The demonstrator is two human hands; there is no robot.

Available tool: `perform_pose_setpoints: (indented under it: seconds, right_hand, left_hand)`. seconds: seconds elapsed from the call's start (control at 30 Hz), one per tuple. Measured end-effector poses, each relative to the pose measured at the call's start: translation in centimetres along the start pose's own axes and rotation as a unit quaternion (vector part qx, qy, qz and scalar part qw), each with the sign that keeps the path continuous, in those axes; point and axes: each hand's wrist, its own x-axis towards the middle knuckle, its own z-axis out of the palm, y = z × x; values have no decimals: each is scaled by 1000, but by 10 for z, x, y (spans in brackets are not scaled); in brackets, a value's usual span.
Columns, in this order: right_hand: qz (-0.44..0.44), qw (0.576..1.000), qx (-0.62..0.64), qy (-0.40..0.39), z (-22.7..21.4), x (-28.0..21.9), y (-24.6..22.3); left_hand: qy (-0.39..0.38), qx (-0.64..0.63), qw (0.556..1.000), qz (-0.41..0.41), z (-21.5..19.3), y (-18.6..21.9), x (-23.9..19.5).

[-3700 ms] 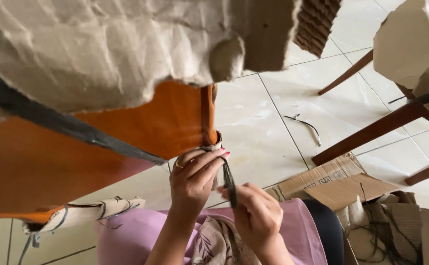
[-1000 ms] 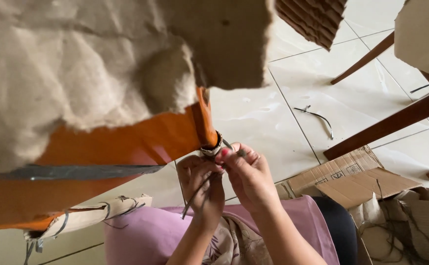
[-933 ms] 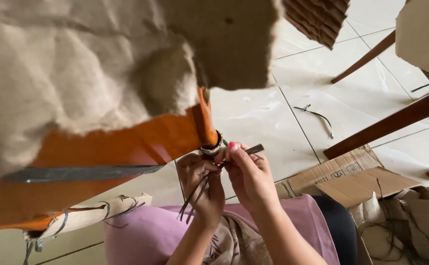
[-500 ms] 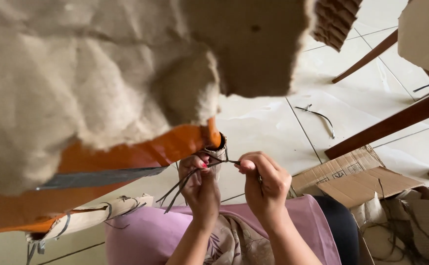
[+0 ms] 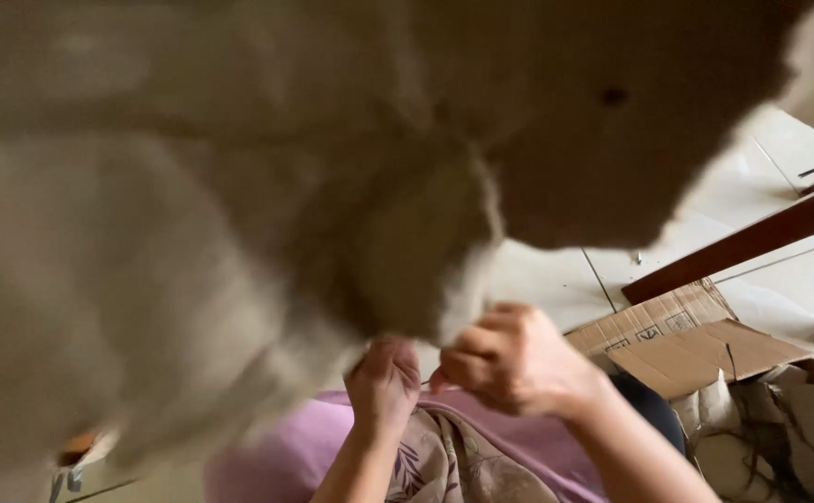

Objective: Securing cardboard protection to wooden chair legs using plastic ties

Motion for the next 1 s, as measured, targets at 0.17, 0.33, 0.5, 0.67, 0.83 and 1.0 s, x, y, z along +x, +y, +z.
perform_pose_setpoints:
  seconds: [0.17,0.33,0.5,0.67,0.83,1.0]
  right_hand:
    - [-30,994,64,79,-13,23,49]
    - [54,982,157,92,-5,28,38]
    - [158,925,311,152,3,20,20]
    - [189,906,337,172,9,21,9]
    - [208,885,371,188,17,24,3]
    - [178,872,367,269,30,24,1]
  left_hand:
    - [-66,9,993,101,48,7,-6]
    - [-161,12,972,173,104,23,-15]
    - [-98,189,953,216,126,26,-32]
    - [-135,272,918,257,111,24,-31]
    - [-170,418,802,392,131,31,-30]
    - [-229,418,631,612,154,39,-16]
